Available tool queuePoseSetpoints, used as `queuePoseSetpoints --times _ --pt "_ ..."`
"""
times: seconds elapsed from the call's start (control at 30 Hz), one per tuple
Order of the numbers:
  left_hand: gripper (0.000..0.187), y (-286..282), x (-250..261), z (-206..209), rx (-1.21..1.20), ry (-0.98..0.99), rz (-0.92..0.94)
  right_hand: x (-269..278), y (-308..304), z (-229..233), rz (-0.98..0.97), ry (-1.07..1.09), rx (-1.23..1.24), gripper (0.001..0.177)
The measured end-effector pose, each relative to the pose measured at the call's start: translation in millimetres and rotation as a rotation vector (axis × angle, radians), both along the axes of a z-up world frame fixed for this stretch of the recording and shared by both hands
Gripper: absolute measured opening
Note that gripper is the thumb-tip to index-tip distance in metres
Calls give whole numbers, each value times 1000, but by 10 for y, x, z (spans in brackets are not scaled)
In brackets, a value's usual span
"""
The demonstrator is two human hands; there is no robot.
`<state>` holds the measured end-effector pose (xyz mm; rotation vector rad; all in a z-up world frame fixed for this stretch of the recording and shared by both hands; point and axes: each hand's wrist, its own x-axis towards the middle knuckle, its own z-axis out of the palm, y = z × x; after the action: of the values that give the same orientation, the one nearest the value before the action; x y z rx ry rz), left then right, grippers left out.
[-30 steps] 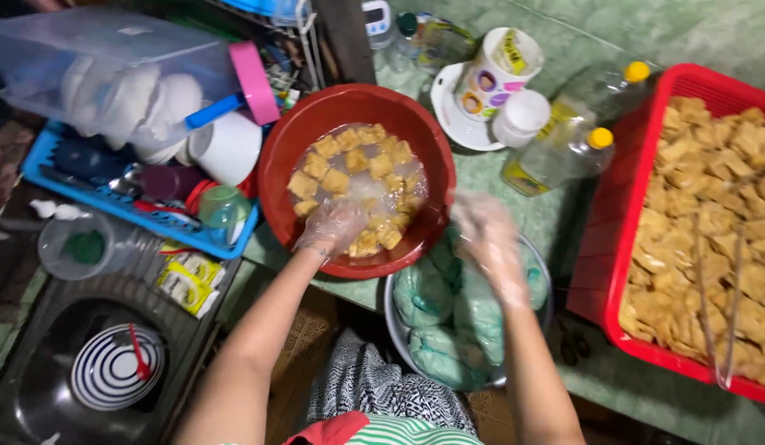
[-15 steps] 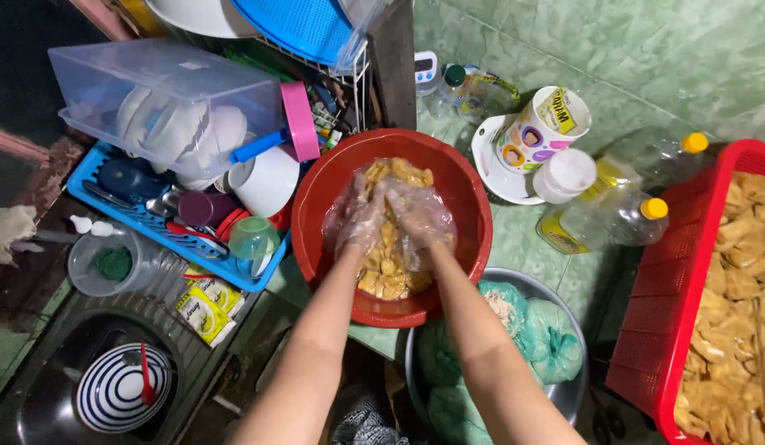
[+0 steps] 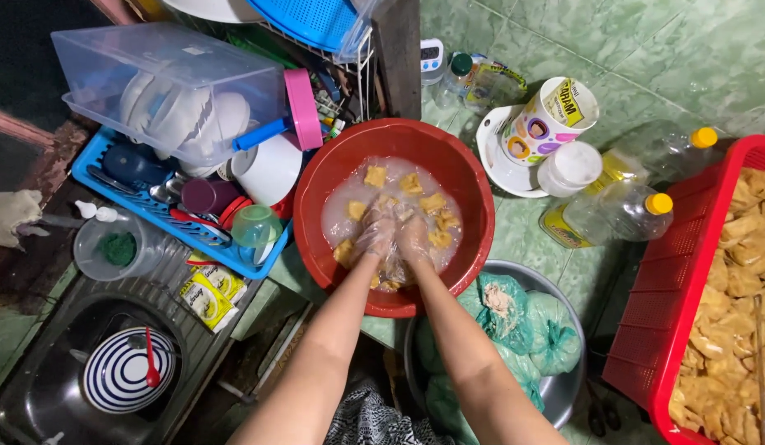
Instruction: Stuffing fried tofu puffs with a green vegetable paste after dipping them in a bowl of liquid.
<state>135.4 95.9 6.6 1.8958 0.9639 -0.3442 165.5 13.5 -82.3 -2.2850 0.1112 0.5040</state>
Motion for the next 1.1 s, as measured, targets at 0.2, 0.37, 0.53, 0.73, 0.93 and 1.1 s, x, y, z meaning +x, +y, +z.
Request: queuePoseSetpoints --times 0.2,0.37,0.53,0.73,0.93,1.1 --pt "56 135 -51 -388 116 10 -92 -138 -272 586 174 230 -30 67" --pt "52 565 -193 143 191 49 -254 -12 -646 1793 326 230 115 63" --pt "65 817 -35 518 59 50 -148 650 -844 1204 248 136 -185 50" --pt "60 820 88 444 -59 -7 -216 544 -238 1524 336 161 113 78" --pt "55 724 30 383 -206 -68 -283 506 -16 1516 155 258 187 57" --pt "50 563 -45 324 -344 -127 -358 77 -297 2011 560 102 463 16"
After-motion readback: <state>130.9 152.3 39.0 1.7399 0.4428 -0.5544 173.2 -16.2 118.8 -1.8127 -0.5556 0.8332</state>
